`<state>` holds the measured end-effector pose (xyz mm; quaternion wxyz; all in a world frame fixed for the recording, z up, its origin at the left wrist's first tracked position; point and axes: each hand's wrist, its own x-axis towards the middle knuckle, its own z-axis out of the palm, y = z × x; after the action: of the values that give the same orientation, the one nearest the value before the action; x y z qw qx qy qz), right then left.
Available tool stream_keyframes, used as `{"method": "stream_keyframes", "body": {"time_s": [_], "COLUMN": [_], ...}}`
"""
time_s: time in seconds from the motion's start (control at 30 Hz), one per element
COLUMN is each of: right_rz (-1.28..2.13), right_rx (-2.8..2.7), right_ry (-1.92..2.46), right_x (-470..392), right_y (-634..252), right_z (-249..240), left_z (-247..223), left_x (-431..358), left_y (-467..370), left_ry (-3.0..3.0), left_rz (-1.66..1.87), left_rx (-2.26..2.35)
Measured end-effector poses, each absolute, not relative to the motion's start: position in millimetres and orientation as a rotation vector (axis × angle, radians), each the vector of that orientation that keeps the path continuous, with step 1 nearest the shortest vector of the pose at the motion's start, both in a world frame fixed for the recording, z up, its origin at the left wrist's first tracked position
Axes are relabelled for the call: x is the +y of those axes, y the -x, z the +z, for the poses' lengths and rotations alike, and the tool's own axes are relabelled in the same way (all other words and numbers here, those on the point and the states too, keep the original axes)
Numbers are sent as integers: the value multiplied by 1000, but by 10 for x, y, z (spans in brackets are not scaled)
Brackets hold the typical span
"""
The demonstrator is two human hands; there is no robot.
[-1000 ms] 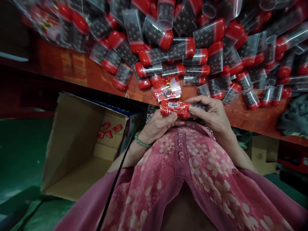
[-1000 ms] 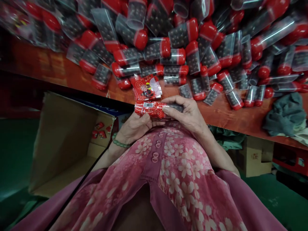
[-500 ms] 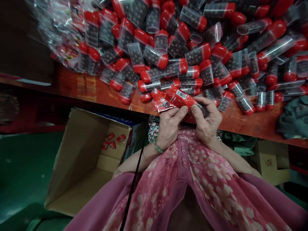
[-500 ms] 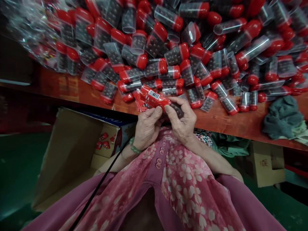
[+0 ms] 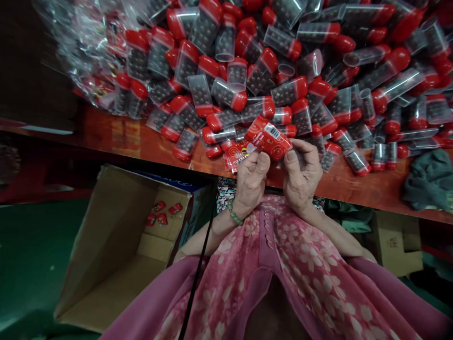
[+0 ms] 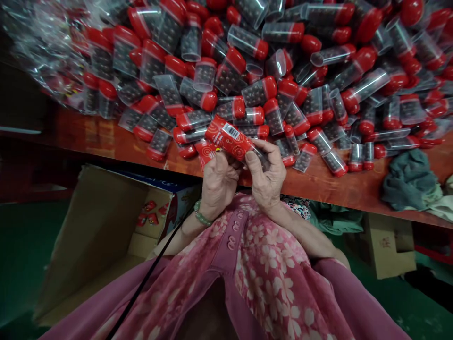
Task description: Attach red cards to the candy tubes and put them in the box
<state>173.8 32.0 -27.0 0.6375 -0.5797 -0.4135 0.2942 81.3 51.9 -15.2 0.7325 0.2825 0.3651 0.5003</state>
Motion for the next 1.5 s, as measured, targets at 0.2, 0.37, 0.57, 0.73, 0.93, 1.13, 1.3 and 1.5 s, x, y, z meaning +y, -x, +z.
{"method": "stream_keyframes", "body": {"time_s": [0.2,0.37,0.57,0.73,0.93,1.13,1.3,1.5], "right_rz": [703,1042,1095,891,913,614,865,1016], "right_rx": [-1095,-1149,-1030,-1025,-1136,-1318,-1140,-1042], "right_ry": [1316,1350,1387,1347,1357,1379,1394,1256], "right_x": [295,167,83,89,85,77,128,166], "right_y": [-1789,-1956,-2028,-1937,-1941,-1937,-1887,-1855], "right_z": [-229,-119,-169,-190,-213,-217,-207,-236], "left_z": [-154,-29,-65,-100,-13,-88,-114,-142], "left_x": [588,651,652,614,631,558,520,502], "left_y": [-838,-781,-817,-808,-767,-815,-804,-778], "left_ry": [-509,-454,-504,-558,-531,-567,-592,-545], "left_rz": [1031,1064,1081,1043,1052,1029,947,960], "left_rx": [889,858,885,906,826,761,837,769]}}
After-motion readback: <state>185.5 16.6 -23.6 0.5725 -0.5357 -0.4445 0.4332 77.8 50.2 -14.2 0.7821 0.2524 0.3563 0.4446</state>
